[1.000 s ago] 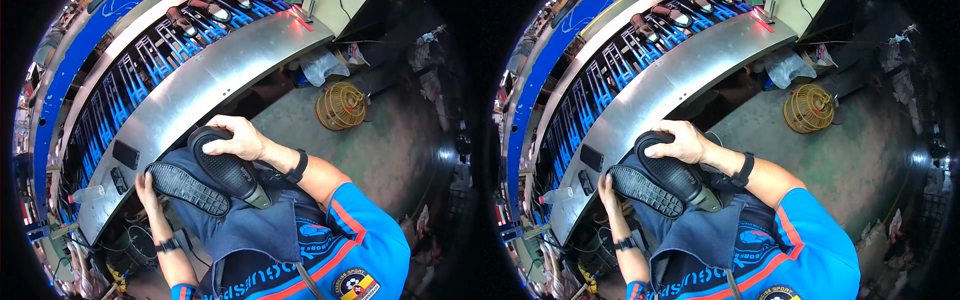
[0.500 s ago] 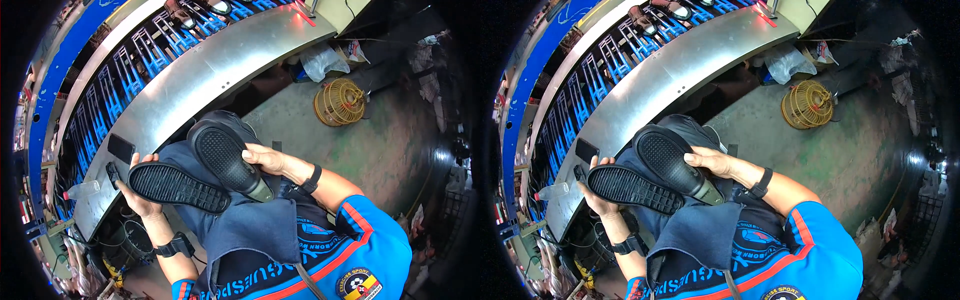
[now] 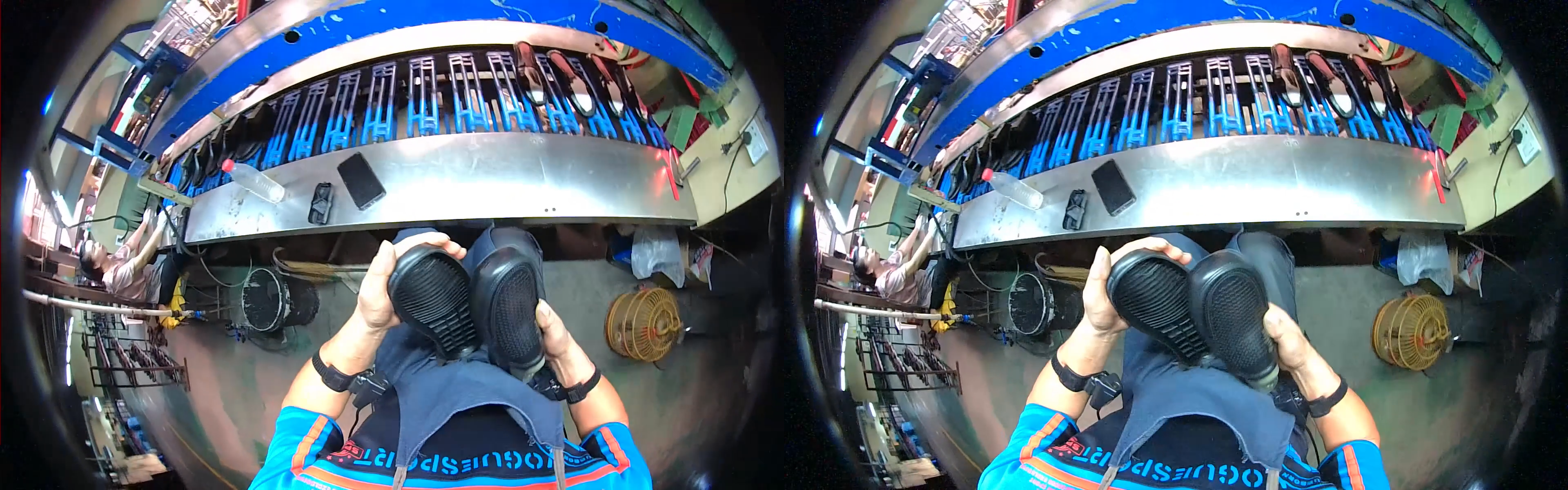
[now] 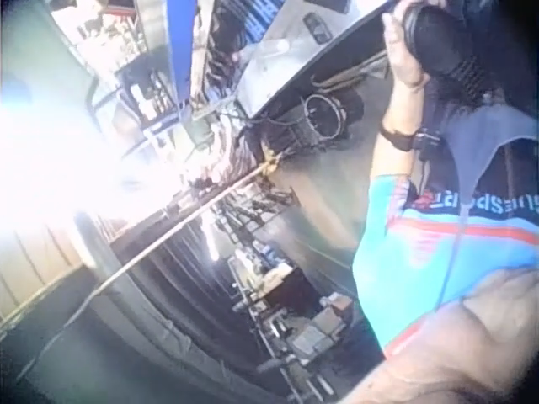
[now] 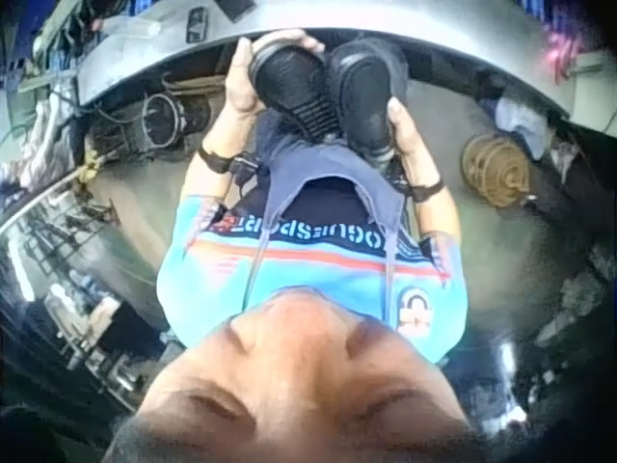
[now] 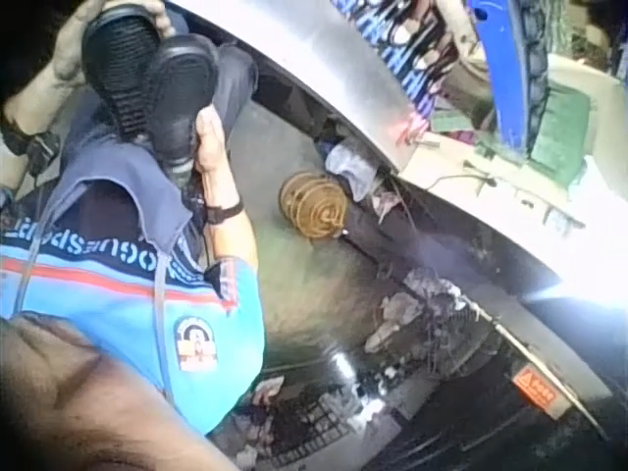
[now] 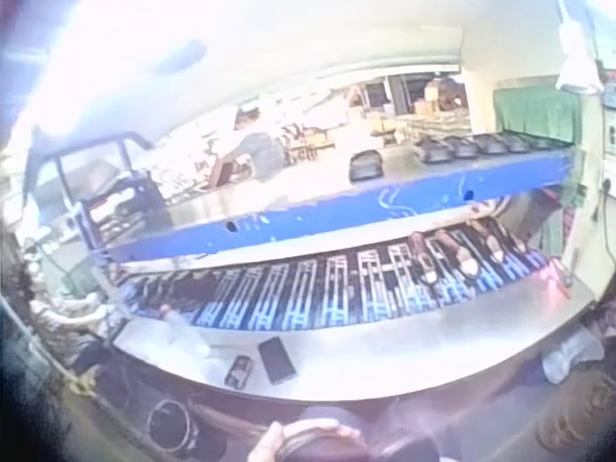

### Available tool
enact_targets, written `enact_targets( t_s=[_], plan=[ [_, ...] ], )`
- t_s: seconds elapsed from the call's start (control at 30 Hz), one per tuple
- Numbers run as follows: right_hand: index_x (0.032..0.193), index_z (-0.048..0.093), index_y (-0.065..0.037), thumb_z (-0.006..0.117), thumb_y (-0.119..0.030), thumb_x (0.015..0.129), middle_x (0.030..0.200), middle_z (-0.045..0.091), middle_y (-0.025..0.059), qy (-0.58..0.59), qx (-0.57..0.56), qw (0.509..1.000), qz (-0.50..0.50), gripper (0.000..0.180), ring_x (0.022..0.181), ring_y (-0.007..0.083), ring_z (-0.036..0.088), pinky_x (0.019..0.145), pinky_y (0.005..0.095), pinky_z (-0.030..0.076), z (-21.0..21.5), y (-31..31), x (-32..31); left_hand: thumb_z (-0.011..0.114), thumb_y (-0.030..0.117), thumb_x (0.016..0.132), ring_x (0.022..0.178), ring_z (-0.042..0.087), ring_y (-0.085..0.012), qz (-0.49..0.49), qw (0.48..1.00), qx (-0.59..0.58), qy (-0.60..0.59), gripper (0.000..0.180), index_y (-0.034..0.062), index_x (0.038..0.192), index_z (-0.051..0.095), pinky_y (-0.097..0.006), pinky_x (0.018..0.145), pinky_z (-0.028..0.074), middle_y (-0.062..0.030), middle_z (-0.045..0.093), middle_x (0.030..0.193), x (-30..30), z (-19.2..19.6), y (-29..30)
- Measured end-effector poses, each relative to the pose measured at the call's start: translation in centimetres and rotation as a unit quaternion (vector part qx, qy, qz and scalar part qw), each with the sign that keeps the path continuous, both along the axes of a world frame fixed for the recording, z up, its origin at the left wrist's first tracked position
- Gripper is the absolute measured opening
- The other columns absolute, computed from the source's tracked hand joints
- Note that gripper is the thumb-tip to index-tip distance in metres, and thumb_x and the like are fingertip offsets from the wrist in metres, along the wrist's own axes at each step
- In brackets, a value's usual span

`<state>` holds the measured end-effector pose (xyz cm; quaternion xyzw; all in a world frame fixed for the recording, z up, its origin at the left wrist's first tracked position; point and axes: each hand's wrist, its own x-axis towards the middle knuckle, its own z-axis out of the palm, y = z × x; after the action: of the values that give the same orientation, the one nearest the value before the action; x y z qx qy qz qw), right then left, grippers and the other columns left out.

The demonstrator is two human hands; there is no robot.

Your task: Inspecting shoes and using a heat gun to smooth out imperfections on the sole before placing them on the assembly line.

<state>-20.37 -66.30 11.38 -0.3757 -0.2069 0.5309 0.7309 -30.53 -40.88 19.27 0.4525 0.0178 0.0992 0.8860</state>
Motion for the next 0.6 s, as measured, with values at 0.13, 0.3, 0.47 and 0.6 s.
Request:
enact_targets(
  t_s=[0.13, 0.3, 0.47, 0.6],
  plan=[
    [0.141, 0.045, 0.009, 0.058, -0.074, 0.086, 0.129, 0.06, 0.0137, -0.079, -0.013, 0.996, 0.05, 0.1, 0.118, 0.0181, 0.056, 0.102, 0.0308, 0.043, 3.1, 1.5, -0.9, 0.028, 0.067, 0.1, 0.125, 0.056, -0.0387, -0.013, 0.989, 0.14, -0.037, 0.084, -0.008, 0.128, 0.055, -0.051, 0.108, 0.044, -0.0255, 0.061, 0.125, 0.1, 1.9, -0.7],
    [0.139, 0.047, 0.009, 0.06, -0.073, 0.085, 0.127, 0.061, 0.0151, -0.084, 0.007, 0.995, 0.048, 0.099, 0.116, 0.0197, 0.058, 0.099, 0.0322, 0.045, 4.0, 1.3, -2.5, 0.033, 0.058, 0.096, 0.121, 0.058, -0.0412, -0.001, 0.976, 0.216, -0.03, 0.077, -0.0097, 0.122, 0.06, -0.051, 0.108, 0.043, -0.0283, 0.063, 0.122, -1.2, 3.7, -2.6],
    [0.138, 0.048, 0.009, 0.056, -0.078, 0.083, 0.128, 0.062, 0.017, -0.113, -0.013, 0.992, 0.051, 0.104, 0.117, 0.0213, 0.059, 0.101, 0.0337, 0.046, 3.7, 1.1, -2.6, 0.032, 0.044, 0.099, 0.122, 0.059, -0.0347, -0.011, 0.967, 0.252, -0.043, 0.067, -0.0113, 0.125, 0.059, -0.042, 0.108, 0.042, -0.0271, 0.061, 0.13, -1.9, 4.4, -3.3],
    [0.138, 0.048, 0.009, 0.049, -0.086, 0.081, 0.127, 0.063, 0.0178, -0.133, -0.022, 0.989, 0.053, 0.111, 0.118, 0.0231, 0.06, 0.102, 0.0352, 0.047, 3.8, 1.1, -2.5, 0.033, 0.04, 0.097, 0.121, 0.059, -0.0351, -0.005, 0.965, 0.259, -0.043, 0.065, -0.0113, 0.125, 0.06, -0.041, 0.107, 0.042, -0.0276, 0.061, 0.131, -1.9, 4.7, -3.7]
  ],
)
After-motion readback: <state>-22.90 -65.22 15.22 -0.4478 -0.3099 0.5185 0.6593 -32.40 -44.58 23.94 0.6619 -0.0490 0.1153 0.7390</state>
